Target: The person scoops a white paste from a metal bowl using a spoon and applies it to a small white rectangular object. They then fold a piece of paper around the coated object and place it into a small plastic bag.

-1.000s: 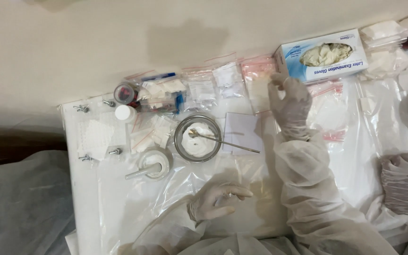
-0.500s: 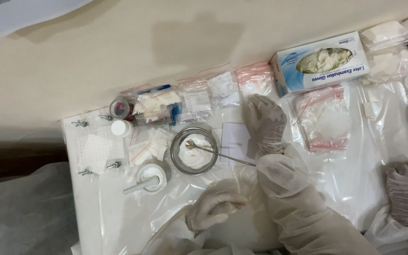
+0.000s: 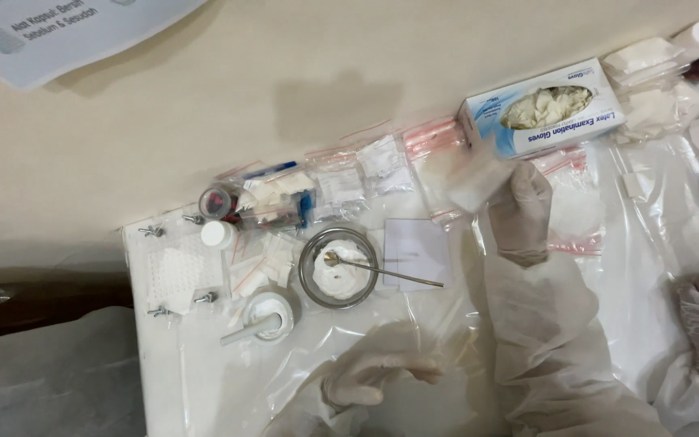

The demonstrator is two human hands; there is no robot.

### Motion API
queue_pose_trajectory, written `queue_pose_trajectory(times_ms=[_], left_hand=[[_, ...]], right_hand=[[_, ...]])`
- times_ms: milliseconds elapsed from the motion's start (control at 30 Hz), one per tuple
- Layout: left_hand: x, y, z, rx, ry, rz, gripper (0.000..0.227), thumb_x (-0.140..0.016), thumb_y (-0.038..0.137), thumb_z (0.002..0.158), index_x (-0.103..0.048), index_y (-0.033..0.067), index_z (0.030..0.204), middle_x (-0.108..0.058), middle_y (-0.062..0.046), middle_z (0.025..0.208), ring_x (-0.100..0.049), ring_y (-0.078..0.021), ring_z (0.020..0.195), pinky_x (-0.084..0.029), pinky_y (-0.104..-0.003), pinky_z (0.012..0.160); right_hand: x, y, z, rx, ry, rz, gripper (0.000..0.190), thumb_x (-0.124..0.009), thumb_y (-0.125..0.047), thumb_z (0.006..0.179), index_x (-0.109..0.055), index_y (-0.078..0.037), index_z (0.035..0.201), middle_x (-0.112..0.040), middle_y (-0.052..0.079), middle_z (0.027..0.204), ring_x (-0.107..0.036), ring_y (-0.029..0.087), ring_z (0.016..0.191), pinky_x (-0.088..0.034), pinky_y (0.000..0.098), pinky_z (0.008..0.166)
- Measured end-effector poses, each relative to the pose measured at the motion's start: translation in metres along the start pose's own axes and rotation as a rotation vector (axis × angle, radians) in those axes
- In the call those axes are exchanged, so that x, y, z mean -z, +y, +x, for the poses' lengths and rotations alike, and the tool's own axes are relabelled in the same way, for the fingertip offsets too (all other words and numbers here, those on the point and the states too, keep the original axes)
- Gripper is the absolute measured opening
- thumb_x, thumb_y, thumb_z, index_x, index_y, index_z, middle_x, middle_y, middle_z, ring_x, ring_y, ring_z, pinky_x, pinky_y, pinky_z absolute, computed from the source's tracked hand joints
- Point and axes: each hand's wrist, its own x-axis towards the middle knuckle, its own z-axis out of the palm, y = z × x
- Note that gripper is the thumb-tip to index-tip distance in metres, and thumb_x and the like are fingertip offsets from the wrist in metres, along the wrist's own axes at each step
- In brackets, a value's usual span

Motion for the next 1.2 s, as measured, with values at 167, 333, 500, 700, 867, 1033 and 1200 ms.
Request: queue_pose_trajectory(times_ms=[167,333,500,700,867,1033,1200], left_hand=[[-0.004,-0.018,-0.014,0.102,-0.088,-0.279,0.088,-0.054,0.051,0.103,-0.019,-0.0047,0.162,-0.034,-0.017,0.165,-0.034,-0.0263,0.156,-0.03,-0.038,0.129],[-0.013,-0.011,0.007,-0.106,0.165,-0.014,0.093,-0.054,0.063,0.099,-0.034,-0.008,0.155,-0.049,-0.021,0.152,-0.058,-0.0278,0.131,-0.051,-0.038,0.108],[-0.017,-0.038,-0.005,-0.268,0.305,0.028,0.096,-0.067,0.057,0.094,-0.038,-0.0168,0.149,-0.055,-0.032,0.142,-0.062,-0.0332,0.126,-0.053,-0.037,0.102],[-0.014,-0.041,-0.013,-0.17,0.436,0.094,0.11,-0.082,0.043,0.084,-0.021,-0.0074,0.16,-0.048,-0.028,0.151,-0.06,-0.032,0.126,-0.051,-0.037,0.102],[-0.02,-0.026,-0.011,-0.081,0.458,0.062,0.056,-0.09,0.017,0.076,-0.07,-0.0024,0.124,-0.075,-0.014,0.115,-0.07,-0.0157,0.1,-0.057,-0.025,0.09],[-0.021,-0.067,-0.034,-0.114,0.674,-0.047,0.017,-0.084,0.005,0.082,-0.077,-0.0056,0.093,-0.075,-0.018,0.087,-0.072,-0.021,0.076,-0.063,-0.031,0.067],[-0.014,-0.092,-0.05,-0.16,0.91,-0.122,0.015,-0.083,-0.01,0.077,-0.07,-0.0072,0.083,-0.073,-0.02,0.075,-0.071,-0.0197,0.064,-0.06,-0.027,0.056]], right_hand=[[-0.056,-0.082,-0.022,-0.329,-0.821,0.45,0.036,-0.055,-0.03,0.105,-0.045,-0.011,0.077,-0.055,0.017,0.05,-0.048,0.028,0.041,-0.04,0.0425,0.039],[-0.023,-0.049,-0.024,-0.403,-0.933,0.105,0.028,-0.063,-0.012,0.091,-0.062,0.003,0.068,-0.073,0.027,0.076,-0.074,0.028,0.059,-0.063,0.0371,0.058],[-0.07,-0.054,-0.045,-0.418,-1.093,0.22,0.036,-0.072,-0.021,0.092,-0.068,0.009,0.072,-0.074,0.026,0.071,-0.07,0.018,0.053,-0.057,0.026,0.049],[-0.1,-0.076,-0.066,-0.5,-1.304,0.325,0.024,-0.081,-0.01,0.086,-0.071,0.008,0.073,-0.073,0.022,0.067,-0.07,0.023,0.052,-0.061,0.0324,0.052],[-0.113,-0.08,-0.074,-0.529,-1.409,0.016,0.018,-0.08,-0.011,0.087,-0.076,0.004,0.081,-0.077,0.015,0.072,-0.072,0.016,0.061,-0.057,0.0273,0.054],[-0.121,-0.086,-0.068,-0.611,-1.262,-0.271,0.011,-0.079,-0.003,0.084,-0.075,0.004,0.091,-0.077,0.01,0.071,-0.067,0.01,0.061,-0.055,0.0237,0.055],[-0.099,-0.081,-0.068,-0.669,-1.29,-0.505,0.037,-0.09,-0.001,0.067,-0.078,0.0,0.101,-0.081,0.008,0.073,-0.067,0.007,0.062,-0.055,0.0203,0.057]])
